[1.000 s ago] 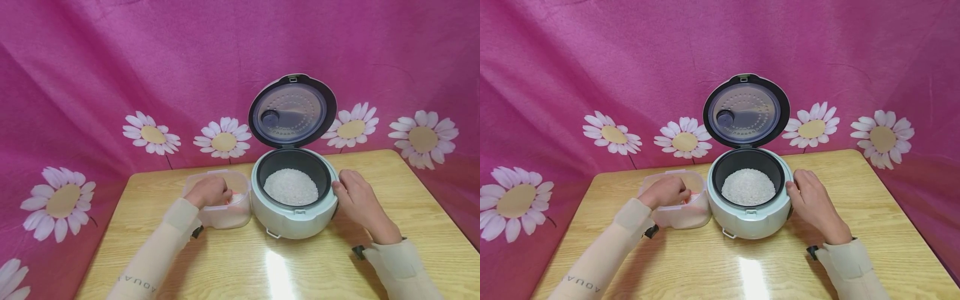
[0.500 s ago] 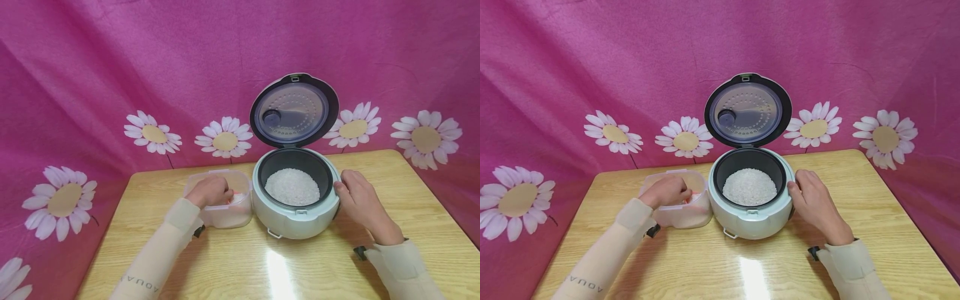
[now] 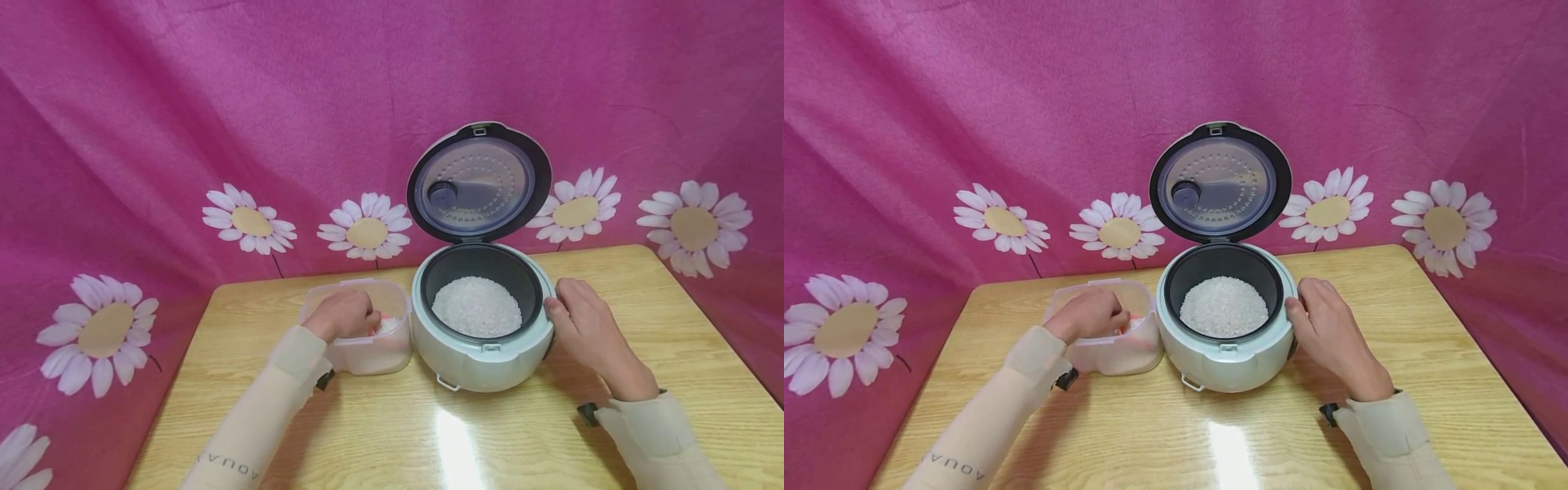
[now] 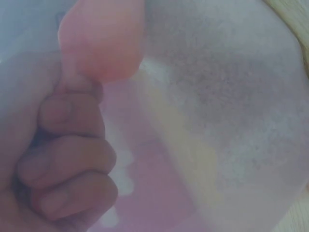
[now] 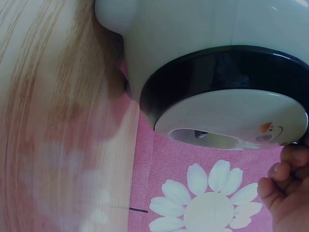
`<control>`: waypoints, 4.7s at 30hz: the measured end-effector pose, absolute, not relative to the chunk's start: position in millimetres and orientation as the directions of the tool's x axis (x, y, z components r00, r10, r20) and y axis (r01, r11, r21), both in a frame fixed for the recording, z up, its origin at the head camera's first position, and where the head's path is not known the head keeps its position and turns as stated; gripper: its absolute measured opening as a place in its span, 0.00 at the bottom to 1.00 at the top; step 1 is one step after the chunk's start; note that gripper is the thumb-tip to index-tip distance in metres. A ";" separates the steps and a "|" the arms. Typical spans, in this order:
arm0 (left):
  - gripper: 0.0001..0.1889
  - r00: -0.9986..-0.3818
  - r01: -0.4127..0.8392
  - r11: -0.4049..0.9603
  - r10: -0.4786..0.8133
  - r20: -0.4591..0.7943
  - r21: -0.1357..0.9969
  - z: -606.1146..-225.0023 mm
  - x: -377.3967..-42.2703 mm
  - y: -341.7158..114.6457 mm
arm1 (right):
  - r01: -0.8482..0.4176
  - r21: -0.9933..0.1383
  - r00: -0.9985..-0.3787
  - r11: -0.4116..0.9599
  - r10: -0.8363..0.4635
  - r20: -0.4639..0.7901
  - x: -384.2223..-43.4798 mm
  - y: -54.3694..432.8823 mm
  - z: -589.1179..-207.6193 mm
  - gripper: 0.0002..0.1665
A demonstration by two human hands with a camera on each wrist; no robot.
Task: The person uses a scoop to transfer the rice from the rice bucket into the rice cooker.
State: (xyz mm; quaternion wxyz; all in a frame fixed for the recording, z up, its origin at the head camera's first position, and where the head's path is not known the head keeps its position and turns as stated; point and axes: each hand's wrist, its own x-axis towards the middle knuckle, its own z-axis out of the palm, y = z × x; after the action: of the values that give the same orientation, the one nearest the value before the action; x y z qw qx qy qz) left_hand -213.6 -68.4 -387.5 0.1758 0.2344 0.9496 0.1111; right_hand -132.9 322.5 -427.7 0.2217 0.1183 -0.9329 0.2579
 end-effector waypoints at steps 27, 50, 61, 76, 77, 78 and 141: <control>0.20 -0.859 0.397 0.869 0.465 -0.214 0.295 -376.9 -205.7 -78.5 | -0.321 -0.452 -0.890 0.833 -0.102 0.444 -132.5 316.5 -427.7 0.08; 0.20 -0.852 0.448 0.795 0.518 -0.073 0.408 -359.1 -205.0 -97.7 | -0.335 -0.435 -0.875 0.836 -0.104 0.473 -133.9 323.7 -428.6 0.09; 0.21 -0.875 0.422 0.803 0.483 -0.043 0.420 -352.2 -203.3 -105.7 | -0.317 -0.442 -0.888 0.840 -0.099 0.449 -133.8 323.5 -427.5 0.09; 0.25 -0.898 0.407 0.807 0.439 0.025 0.428 -337.4 -200.7 -114.1 | -0.318 -0.450 -0.890 0.834 -0.098 0.446 -132.1 322.7 -427.6 0.08; 0.25 -0.899 0.406 0.808 0.437 0.028 0.427 -336.1 -200.8 -114.1 | -0.318 -0.450 -0.889 0.835 -0.098 0.447 -132.2 322.6 -427.6 0.08; 0.25 -0.901 0.403 0.808 0.434 0.029 0.429 -334.7 -200.8 -114.0 | -0.318 -0.450 -0.889 0.834 -0.098 0.447 -132.2 322.7 -427.6 0.08; 0.17 -0.719 0.693 0.720 0.687 0.101 0.040 -292.0 -226.2 -22.3 | -0.310 -0.440 -0.898 0.843 -0.107 0.427 -130.2 323.2 -424.4 0.07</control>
State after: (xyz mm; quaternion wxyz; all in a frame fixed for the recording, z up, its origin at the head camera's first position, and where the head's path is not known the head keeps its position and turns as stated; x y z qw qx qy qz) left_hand -226.2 -22.3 -292.0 -0.0394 0.3726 0.9264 0.0377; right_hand -130.2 323.2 -424.4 0.1970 0.1108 -0.9394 0.2577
